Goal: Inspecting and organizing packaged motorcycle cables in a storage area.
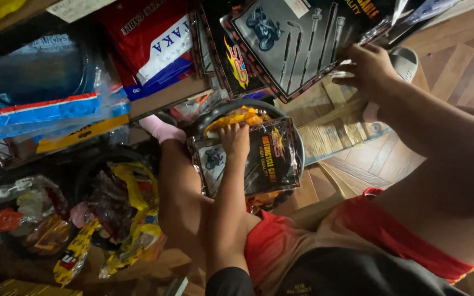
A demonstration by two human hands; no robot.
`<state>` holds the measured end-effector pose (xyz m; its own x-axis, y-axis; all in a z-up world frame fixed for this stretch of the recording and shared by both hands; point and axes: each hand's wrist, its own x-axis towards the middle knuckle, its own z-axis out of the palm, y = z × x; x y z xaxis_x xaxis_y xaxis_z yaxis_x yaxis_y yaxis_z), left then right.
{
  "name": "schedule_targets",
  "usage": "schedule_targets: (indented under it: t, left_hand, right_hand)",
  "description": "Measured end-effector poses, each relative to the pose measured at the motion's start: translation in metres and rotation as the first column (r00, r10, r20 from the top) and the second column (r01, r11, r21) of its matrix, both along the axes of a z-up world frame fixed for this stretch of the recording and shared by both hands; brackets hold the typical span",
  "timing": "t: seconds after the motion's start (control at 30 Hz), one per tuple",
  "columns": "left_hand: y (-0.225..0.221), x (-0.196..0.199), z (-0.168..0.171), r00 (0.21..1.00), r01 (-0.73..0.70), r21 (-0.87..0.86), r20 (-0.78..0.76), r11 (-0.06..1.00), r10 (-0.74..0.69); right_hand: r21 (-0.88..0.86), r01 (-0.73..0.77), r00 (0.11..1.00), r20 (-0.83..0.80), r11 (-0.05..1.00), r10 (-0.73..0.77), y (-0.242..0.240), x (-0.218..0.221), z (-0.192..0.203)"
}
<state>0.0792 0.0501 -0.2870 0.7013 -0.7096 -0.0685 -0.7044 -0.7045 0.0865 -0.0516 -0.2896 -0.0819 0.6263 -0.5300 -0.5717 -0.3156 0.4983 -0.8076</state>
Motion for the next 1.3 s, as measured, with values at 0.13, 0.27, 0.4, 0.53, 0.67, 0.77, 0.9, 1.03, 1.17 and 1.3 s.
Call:
schedule_targets:
  t: [0.13, 0.27, 0.4, 0.53, 0.67, 0.77, 0.9, 1.03, 1.17, 1.3]
  left_hand:
    - [-0.007, 0.004, 0.023, 0.999, -0.042, 0.005, -0.01, 0.999, 0.042]
    - [-0.014, 0.016, 0.053, 0.977, -0.154, -0.236, -0.178, 0.959, 0.113]
    - [-0.016, 0.034, 0.091, 0.885, -0.371, -0.552, -0.454, 0.747, 0.104]
    - [-0.003, 0.034, 0.134, 0.589, -0.617, -0.462, -0.808, 0.637, -0.015]
    - [0.017, 0.032, 0.124, 0.449, -0.742, -0.489, -0.871, 0.459, -0.201]
    - [0.014, 0.028, 0.133, 0.63, -0.72, -0.664, -0.747, 0.201, -0.21]
    - [-0.009, 0.001, 0.164, 0.587, -0.803, -0.595, -0.786, -0.02, -0.193]
    - [-0.037, -0.029, 0.167, 0.633, -0.771, -0.637, -0.769, 0.016, -0.091]
    - [-0.052, -0.03, 0.196, 0.812, -0.578, -0.815, -0.569, -0.046, -0.126]
    - [-0.058, -0.029, 0.222, 0.901, -0.433, -0.901, -0.432, -0.035, -0.033]
  right_hand:
    - [0.17, 0.071, 0.98, 0.169, 0.983, -0.1, -0.031, -0.006, -0.027]
    - [0.054, 0.066, 0.969, 0.236, 0.996, -0.077, -0.05, -0.025, -0.031]
    - [-0.315, -0.072, 0.997, -0.042, 0.946, 0.062, 0.002, -0.026, 0.066]
    - [0.237, 0.095, 0.968, 0.204, 0.967, -0.145, 0.016, -0.035, 0.079]
    - [0.224, 0.093, 0.961, 0.234, 0.97, -0.146, 0.051, -0.028, 0.115]
    - [0.116, 0.03, 0.978, 0.203, 0.993, -0.053, 0.058, -0.041, 0.115]
    - [-0.502, -0.291, 0.899, 0.148, 0.814, 0.413, 0.032, -0.076, 0.022]
    - [-0.619, -0.534, 0.707, 0.046, 0.576, 0.705, 0.047, -0.078, 0.005]
    - [-0.389, -0.722, 0.614, 0.021, 0.572, 0.789, 0.094, -0.053, 0.064]
    - [-0.437, -0.779, 0.512, -0.026, 0.45, 0.859, 0.115, -0.039, 0.108]
